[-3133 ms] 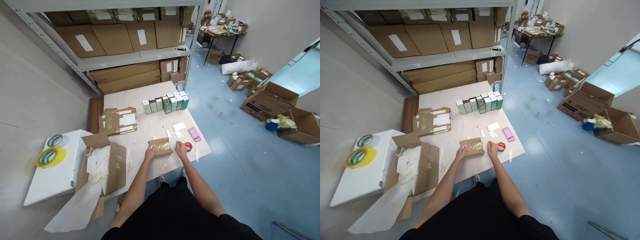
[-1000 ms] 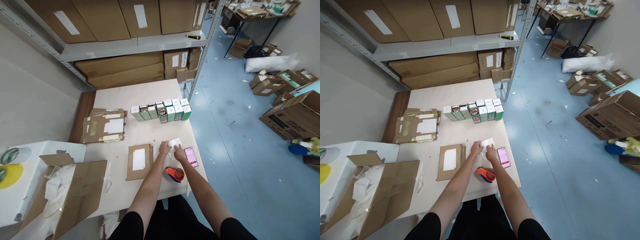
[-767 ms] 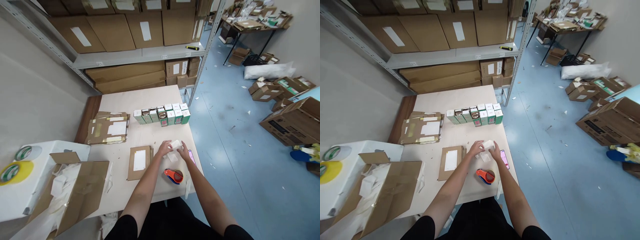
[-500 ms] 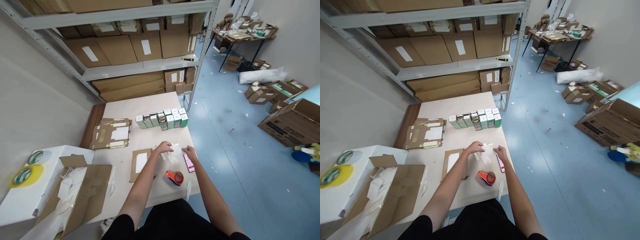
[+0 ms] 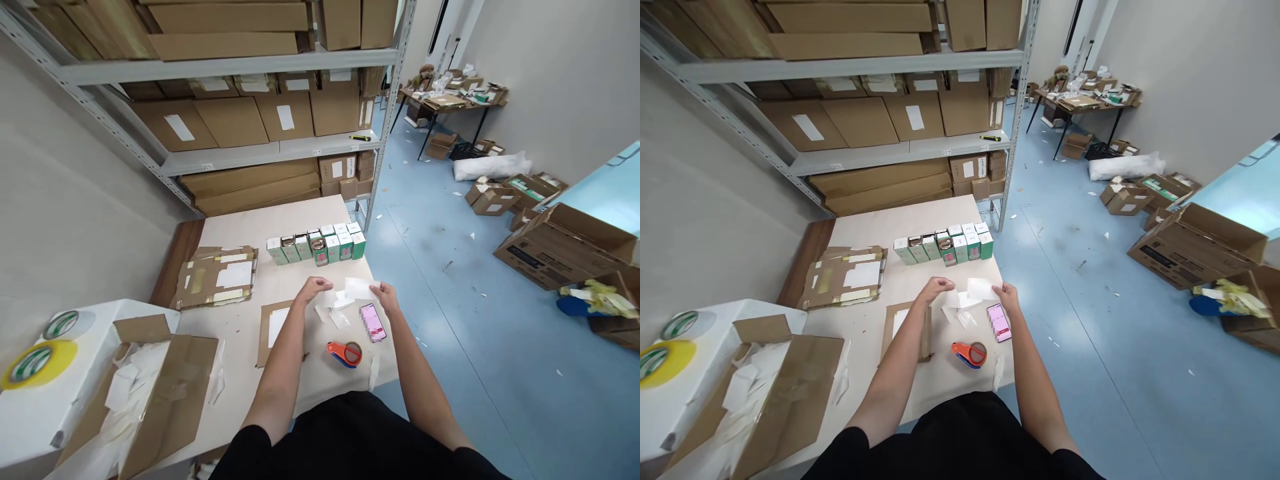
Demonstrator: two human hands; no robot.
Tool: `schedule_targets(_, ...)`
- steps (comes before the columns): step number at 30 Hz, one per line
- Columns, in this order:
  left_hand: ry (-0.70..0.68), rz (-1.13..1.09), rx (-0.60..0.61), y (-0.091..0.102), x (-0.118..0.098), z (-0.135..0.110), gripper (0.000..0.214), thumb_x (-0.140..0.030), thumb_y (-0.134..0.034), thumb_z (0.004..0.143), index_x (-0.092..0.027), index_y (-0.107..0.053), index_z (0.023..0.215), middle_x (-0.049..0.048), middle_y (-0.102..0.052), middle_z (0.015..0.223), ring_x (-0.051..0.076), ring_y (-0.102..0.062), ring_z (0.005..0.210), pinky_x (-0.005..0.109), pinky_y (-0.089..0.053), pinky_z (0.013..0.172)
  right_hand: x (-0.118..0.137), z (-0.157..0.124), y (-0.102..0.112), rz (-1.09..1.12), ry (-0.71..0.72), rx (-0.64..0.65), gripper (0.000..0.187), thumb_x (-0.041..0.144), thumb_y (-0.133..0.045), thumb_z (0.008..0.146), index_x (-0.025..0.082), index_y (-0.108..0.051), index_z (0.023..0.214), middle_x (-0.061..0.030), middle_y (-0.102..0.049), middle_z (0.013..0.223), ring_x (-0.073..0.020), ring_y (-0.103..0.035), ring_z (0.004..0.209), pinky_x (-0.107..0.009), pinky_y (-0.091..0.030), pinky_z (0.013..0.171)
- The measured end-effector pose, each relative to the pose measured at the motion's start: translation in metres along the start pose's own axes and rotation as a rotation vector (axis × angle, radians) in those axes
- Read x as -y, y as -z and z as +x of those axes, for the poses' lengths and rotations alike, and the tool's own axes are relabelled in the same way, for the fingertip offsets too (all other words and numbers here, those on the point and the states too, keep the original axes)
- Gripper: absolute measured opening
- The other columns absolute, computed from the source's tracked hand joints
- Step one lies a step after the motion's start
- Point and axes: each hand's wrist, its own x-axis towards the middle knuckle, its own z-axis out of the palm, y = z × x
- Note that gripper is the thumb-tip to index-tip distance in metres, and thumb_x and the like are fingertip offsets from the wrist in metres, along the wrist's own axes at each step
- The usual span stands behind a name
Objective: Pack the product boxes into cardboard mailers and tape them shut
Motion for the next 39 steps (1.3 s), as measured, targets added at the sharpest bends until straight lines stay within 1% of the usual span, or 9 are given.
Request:
schedule_targets(4,0.014,0.078,-0.066,0.000,-0.005,-0.003,0.037,-0.048,-0.086,0.065,-0.015,-0.081,0.081,0.0099,-0.080,0.085,0.027,-0.073,0.089,0.035,-0.056,0.082,0.015,-0.008,0.010,0.141,-0.007,0.033,0.052,0.058,-0.084,0.064,0.017,-0.074,0.093,-0.0086,-0.078,0.086,-0.0267,-0.071,0.077,-0.037,-0.056,0.069)
schedule_targets(10,-0.170,0.176,-0.187,-0.042,-0.020,-0.013,0.052,-0.044,-0.082,0.072,-0.020,-0.078,0.118,0.0113,-0.070,0.135,0.029,-0.062,0.128,0.039,-0.045,0.112,0.035,-0.020,-0.027,0.120,0.058,0.180,0.041,0.048,-0.081,0.067,0.019,-0.072,0.095,-0.0039,-0.075,0.084,-0.0232,-0.069,0.078,-0.035,-0.055,0.072)
schedule_targets(14,-0.119,0.061,-0.124,-0.037,-0.032,-0.052,0.056,-0.062,-0.061,0.089,-0.014,-0.079,0.113,0.0133,-0.078,0.112,0.026,-0.071,0.102,0.037,-0.054,0.092,0.046,-0.025,-0.043,-0.004,0.111,0.235,0.033,0.044,-0.076,0.069,0.019,-0.072,0.090,-0.0021,-0.072,0.081,-0.0201,-0.065,0.075,-0.031,-0.052,0.071)
schedule_targets(18,-0.106,0.125,0.013,-0.024,-0.043,-0.099,0.050,-0.058,-0.083,0.070,-0.014,-0.081,0.093,0.0072,-0.077,0.084,0.023,-0.070,0.081,0.032,-0.053,0.074,0.060,-0.033,-0.067,-0.010,0.179,0.301,0.037,0.042,-0.077,0.069,0.019,-0.073,0.098,-0.0039,-0.074,0.087,-0.0210,-0.066,0.080,-0.032,-0.052,0.073)
schedule_targets(20,-0.099,0.073,-0.090,-0.022,-0.046,-0.118,0.047,-0.057,-0.086,0.066,-0.015,-0.080,0.086,0.0062,-0.076,0.080,0.023,-0.069,0.078,0.031,-0.052,0.072,0.067,-0.040,-0.084,0.034,0.220,0.250,0.044,0.043,-0.077,0.071,0.019,-0.072,0.108,-0.0062,-0.075,0.097,-0.0216,-0.067,0.086,-0.032,-0.053,0.076)
schedule_targets(23,-0.147,-0.187,-0.386,-0.026,-0.048,-0.139,0.046,-0.057,-0.085,0.069,-0.016,-0.076,0.089,0.0074,-0.077,0.090,0.022,-0.070,0.084,0.030,-0.053,0.076,0.070,-0.055,-0.105,0.075,0.225,0.148,0.049,0.048,-0.075,0.076,0.020,-0.069,0.116,-0.0093,-0.075,0.107,-0.0218,-0.067,0.091,-0.034,-0.053,0.081)
schedule_targets(26,-0.204,-0.456,-0.565,-0.034,-0.050,-0.152,0.045,-0.052,-0.087,0.070,-0.016,-0.073,0.092,0.0074,-0.077,0.092,0.020,-0.070,0.083,0.030,-0.054,0.078,0.066,-0.074,-0.119,0.072,0.133,0.269,0.041,0.049,-0.074,0.077,0.021,-0.072,0.106,-0.0086,-0.076,0.101,-0.0220,-0.069,0.089,-0.033,-0.053,0.078)
schedule_targets(29,-0.200,-0.599,-0.602,-0.042,-0.052,-0.161,0.045,-0.049,-0.089,0.068,-0.015,-0.072,0.093,0.0062,-0.076,0.087,0.018,-0.069,0.076,0.030,-0.053,0.074,0.063,-0.089,-0.129,0.098,0.114,0.358,0.029,0.045,-0.073,0.077,0.022,-0.074,0.095,-0.0059,-0.077,0.091,-0.0218,-0.071,0.086,-0.033,-0.052,0.075)
schedule_targets(39,-0.228,-0.702,-0.683,-0.051,-0.049,-0.164,0.049,-0.048,-0.091,0.065,-0.015,-0.073,0.096,0.0055,-0.075,0.089,0.015,-0.067,0.075,0.026,-0.050,0.073,0.070,-0.100,-0.138,0.125,0.118,0.370,0.021,0.041,-0.075,0.075,0.021,-0.074,0.081,-0.0064,-0.078,0.081,-0.0223,-0.072,0.081,-0.034,-0.052,0.075)
